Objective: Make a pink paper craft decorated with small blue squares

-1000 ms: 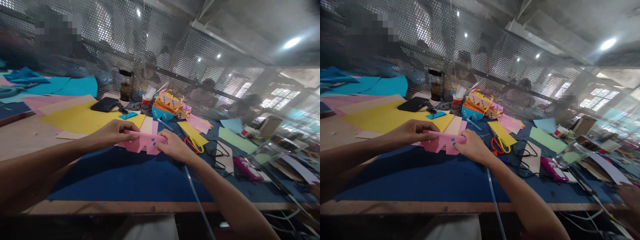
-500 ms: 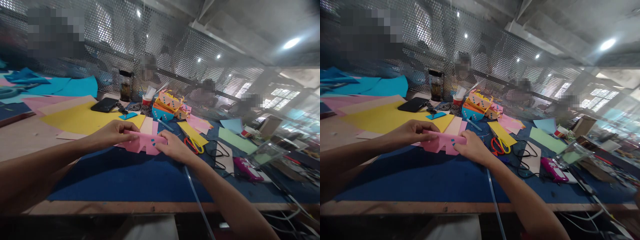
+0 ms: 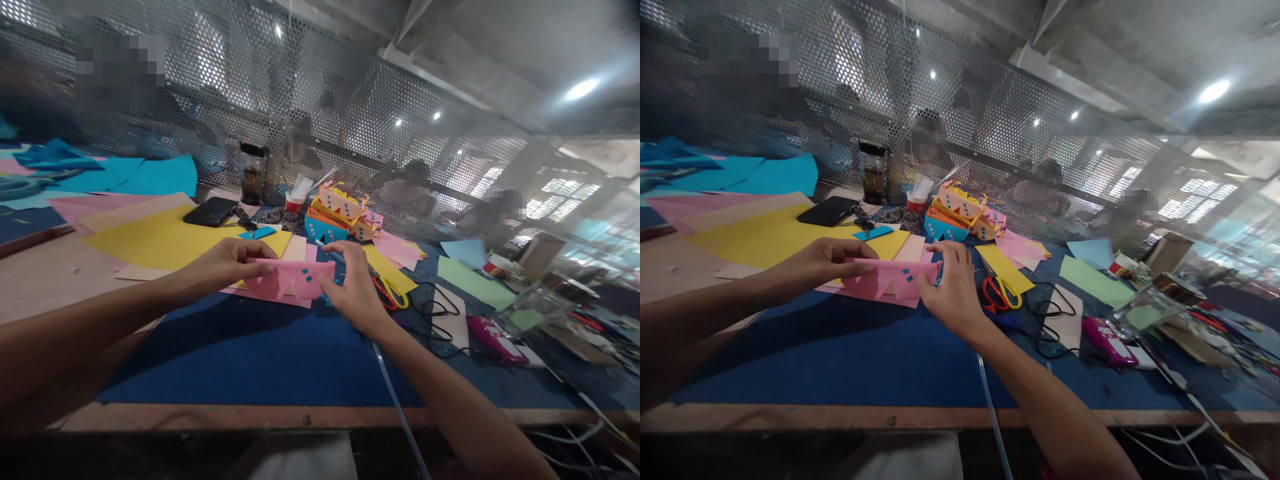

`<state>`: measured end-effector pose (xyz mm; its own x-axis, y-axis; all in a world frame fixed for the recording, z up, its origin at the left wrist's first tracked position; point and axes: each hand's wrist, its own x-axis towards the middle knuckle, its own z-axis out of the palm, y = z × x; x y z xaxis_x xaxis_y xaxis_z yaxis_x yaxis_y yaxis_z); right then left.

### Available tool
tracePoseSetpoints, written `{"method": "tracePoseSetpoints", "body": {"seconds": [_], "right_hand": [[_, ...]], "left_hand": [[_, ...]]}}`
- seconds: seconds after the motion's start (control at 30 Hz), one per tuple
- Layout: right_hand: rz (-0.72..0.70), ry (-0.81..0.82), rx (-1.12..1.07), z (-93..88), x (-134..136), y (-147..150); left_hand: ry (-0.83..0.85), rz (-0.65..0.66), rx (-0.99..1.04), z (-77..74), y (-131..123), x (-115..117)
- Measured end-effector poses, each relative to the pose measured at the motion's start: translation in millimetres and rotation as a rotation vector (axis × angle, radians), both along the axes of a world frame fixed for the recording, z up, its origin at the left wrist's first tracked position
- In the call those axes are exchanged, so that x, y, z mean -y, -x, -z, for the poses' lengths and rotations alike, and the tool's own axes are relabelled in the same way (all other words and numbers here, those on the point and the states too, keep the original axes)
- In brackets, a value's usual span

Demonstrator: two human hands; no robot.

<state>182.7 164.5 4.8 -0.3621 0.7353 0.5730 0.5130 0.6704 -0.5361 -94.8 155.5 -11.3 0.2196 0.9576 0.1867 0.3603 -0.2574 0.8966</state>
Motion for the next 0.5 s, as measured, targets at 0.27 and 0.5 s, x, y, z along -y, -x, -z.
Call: {"method": "tracePoseSetpoints", "body": {"seconds": [0.27,0.5], "right_hand": [[-0.028,0.515,-0.456,6.6,-11.3,0.1],[-0.250,0.760,-0.534,10.2,-1.1,13.3]], "left_hand": [[-0.018,-0.124,0.140,-3.6,-1.0,-0.6],[0.004,-0.073,0.142,1.9,-2.8,2.3]]}}
